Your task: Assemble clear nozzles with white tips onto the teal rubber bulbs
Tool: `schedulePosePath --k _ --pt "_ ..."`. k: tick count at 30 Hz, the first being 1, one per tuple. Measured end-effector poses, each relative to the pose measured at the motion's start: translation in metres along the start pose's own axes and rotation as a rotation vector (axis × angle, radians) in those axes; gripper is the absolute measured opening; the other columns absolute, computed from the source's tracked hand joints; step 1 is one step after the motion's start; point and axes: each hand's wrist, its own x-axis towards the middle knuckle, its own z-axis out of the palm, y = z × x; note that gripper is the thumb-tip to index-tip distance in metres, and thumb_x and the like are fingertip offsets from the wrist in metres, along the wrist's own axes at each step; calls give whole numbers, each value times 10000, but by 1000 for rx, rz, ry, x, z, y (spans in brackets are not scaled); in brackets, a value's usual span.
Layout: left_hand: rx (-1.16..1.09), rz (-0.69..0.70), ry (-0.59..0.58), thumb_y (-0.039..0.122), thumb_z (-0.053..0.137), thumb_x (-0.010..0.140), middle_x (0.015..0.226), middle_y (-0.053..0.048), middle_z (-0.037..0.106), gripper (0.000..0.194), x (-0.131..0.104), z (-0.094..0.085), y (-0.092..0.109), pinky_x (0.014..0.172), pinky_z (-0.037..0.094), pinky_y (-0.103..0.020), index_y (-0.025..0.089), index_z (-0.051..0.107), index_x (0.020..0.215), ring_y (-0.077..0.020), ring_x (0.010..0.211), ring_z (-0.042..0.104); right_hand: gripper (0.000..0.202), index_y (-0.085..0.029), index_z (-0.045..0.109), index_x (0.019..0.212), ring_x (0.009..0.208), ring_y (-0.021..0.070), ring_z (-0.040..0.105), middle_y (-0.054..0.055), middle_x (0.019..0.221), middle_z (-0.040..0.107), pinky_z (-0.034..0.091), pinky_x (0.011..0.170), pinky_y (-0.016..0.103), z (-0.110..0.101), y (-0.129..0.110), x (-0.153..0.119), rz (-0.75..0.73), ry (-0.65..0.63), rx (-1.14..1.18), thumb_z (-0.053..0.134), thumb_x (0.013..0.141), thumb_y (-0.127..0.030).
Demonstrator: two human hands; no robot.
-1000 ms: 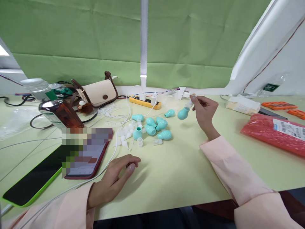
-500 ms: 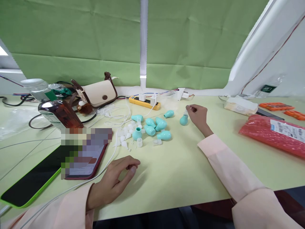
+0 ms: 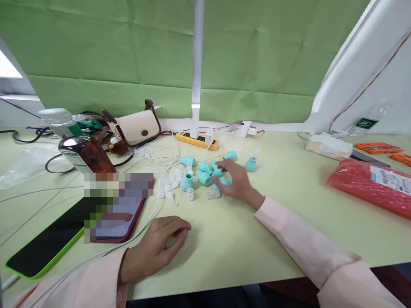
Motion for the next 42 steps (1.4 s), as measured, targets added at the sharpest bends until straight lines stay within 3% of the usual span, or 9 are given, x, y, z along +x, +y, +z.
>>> schedulePosePath --k 3,8,14,20,25,29,35,38,42 --pt "65 3 -35 123 383 776 611 -46 613 210 0 1 -1 507 398 -250 121 592 790 -147 536 544 447 -185 490 1075 1000 270 411 119 1065 485 359 821 435 10 -40 -4 -78 -227 -67 564 700 -418" --pt "178 21 -50 143 363 789 624 -56 624 233 0 3 1 513 416 -264 134 596 781 -165 555 568 390 -199 466 1135 1002 283 378 114 1129 468 306 793 447 22 -63 -12 -16 -439 -168 454 800 -397" --pt "422 -8 -60 175 401 793 631 -48 604 204 3 3 -7 529 433 -292 151 595 735 -185 591 557 192 -180 538 940 896 220 447 70 948 571 277 735 373 29 -53 -15 10 -339 -129 461 817 -304" --pt "823 -42 56 32 453 735 983 -120 583 254 14 -7 -21 655 429 -407 144 595 914 -307 913 507 144 -169 530 878 798 190 493 42 810 597 264 715 346 28 -48 -13 55 -252 -43 496 774 -263" --pt "930 -139 0 4 406 746 1049 -150 547 283 16 -6 -22 678 386 -486 143 613 881 -341 966 463 158 -178 522 899 810 191 501 43 841 589 272 731 350 27 -48 -14 74 -295 -5 497 748 -216" --pt "877 -151 -42 35 414 772 1021 -149 550 245 15 -1 -23 668 376 -507 152 620 833 -344 948 459 197 -186 508 935 800 193 521 40 829 592 289 741 361 27 -49 -15 87 -327 59 506 743 -226" --pt "756 -139 -10 36 455 766 964 -115 586 212 15 -6 -22 666 369 -478 164 621 788 -318 918 475 187 -216 520 856 785 190 545 29 798 599 380 739 374 15 -61 -12 215 -150 421 586 683 -188" --pt "439 -126 122 119 477 794 834 -80 629 150 16 -11 -19 676 382 -454 164 615 831 -271 857 507 189 -223 551 833 807 183 555 31 805 591 432 734 360 5 -72 -13 331 -89 778 619 671 -153" --pt "-184 -198 286 171 562 749 726 -53 631 103 16 -13 -15 656 451 -316 134 632 815 -171 728 546 195 -217 596 873 815 185 576 42 844 590 468 723 362 -4 -81 -17 527 -165 1165 627 688 -163"
